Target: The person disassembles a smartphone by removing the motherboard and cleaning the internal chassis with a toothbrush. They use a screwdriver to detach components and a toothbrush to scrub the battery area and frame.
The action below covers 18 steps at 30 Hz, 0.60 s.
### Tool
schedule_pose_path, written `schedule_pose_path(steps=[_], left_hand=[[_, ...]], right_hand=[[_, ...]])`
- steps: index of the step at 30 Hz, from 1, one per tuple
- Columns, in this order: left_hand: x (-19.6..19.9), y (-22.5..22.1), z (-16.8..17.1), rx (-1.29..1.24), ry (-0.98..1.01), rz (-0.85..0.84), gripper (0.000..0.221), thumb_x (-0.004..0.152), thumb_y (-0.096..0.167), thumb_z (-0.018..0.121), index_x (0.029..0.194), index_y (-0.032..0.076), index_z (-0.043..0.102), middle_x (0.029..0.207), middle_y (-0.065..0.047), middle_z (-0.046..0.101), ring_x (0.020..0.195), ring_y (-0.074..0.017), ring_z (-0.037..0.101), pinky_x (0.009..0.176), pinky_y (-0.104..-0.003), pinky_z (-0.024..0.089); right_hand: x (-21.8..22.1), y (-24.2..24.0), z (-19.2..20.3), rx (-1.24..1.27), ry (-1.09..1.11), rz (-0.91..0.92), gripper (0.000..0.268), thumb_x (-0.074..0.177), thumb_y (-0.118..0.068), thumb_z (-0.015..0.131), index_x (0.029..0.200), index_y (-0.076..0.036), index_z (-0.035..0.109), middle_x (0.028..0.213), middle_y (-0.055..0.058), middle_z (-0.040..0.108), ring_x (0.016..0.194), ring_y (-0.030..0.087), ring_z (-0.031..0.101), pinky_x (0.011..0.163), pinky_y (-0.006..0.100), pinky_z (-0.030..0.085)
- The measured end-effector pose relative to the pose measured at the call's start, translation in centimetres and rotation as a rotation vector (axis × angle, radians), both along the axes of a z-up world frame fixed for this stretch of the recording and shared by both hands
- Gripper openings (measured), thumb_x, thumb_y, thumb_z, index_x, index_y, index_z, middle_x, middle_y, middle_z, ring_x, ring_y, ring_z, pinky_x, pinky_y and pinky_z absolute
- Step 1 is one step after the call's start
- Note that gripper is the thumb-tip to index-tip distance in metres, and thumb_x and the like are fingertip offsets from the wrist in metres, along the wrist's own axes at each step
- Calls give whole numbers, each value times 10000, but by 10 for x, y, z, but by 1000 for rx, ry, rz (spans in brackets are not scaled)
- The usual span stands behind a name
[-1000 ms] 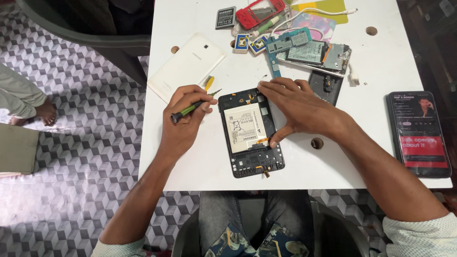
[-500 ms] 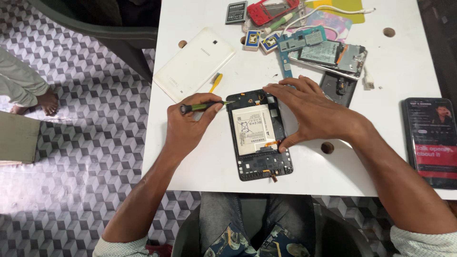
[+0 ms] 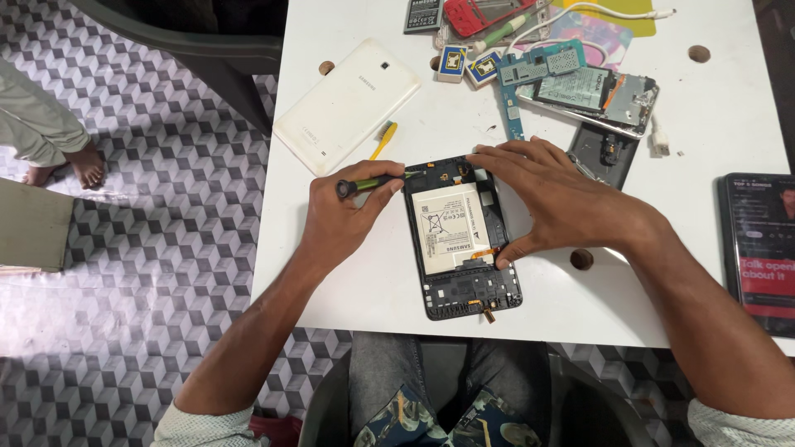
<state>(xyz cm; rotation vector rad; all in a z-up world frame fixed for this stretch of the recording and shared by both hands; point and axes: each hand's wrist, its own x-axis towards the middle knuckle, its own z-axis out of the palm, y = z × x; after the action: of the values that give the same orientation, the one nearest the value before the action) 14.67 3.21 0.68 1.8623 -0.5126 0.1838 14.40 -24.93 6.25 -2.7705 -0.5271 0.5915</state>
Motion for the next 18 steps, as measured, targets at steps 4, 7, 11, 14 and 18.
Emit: schedule_pose_path(steps=[4, 7, 11, 14, 18], left_hand=[[0, -2, -3, 66, -38, 12, 190, 954, 80, 752, 1135, 28, 738, 1030, -89, 797, 868, -114, 760, 711, -242, 589], [1, -2, -3, 42, -41, -14, 186, 968, 72, 734, 1150, 31, 727, 1051, -89, 791, 903, -116, 763, 726, -243, 598], [2, -1, -4, 52, -49, -34, 178, 975, 74, 730, 1146, 24, 720, 1048, -92, 786, 886, -126, 754, 727, -259, 586], [2, -3, -3, 68, -76, -32, 174, 980, 81, 729, 1142, 19, 714, 1055, -97, 777, 882, -135, 749, 733, -268, 585], [0, -4, 0, 97, -92, -9, 172, 984, 85, 725, 1139, 11, 711, 1062, -104, 774, 895, -158, 754, 754, -283, 587]], right_hand=[[0, -1, -1, 5, 7, -4, 1518, 335, -514, 1050, 1603, -299, 245, 1668, 36, 275, 1524, 266, 142, 1218, 576, 200], [1, -1, -2, 9, 10, -6, 1519, 330, -516, 1049, 1601, -298, 246, 1672, 38, 267, 1527, 267, 141, 1217, 576, 213], [1, -1, -3, 9, 14, -8, 1520, 324, -507, 1054, 1600, -302, 253, 1675, 31, 263, 1525, 270, 132, 1215, 582, 214], [1, -1, -2, 2, 26, -18, 1515, 332, -506, 1053, 1601, -311, 250, 1674, 24, 260, 1527, 267, 128, 1215, 583, 216], [1, 0, -1, 11, 7, 0, 1525, 326, -515, 1054, 1600, -300, 244, 1675, 33, 260, 1529, 277, 127, 1210, 590, 220]])
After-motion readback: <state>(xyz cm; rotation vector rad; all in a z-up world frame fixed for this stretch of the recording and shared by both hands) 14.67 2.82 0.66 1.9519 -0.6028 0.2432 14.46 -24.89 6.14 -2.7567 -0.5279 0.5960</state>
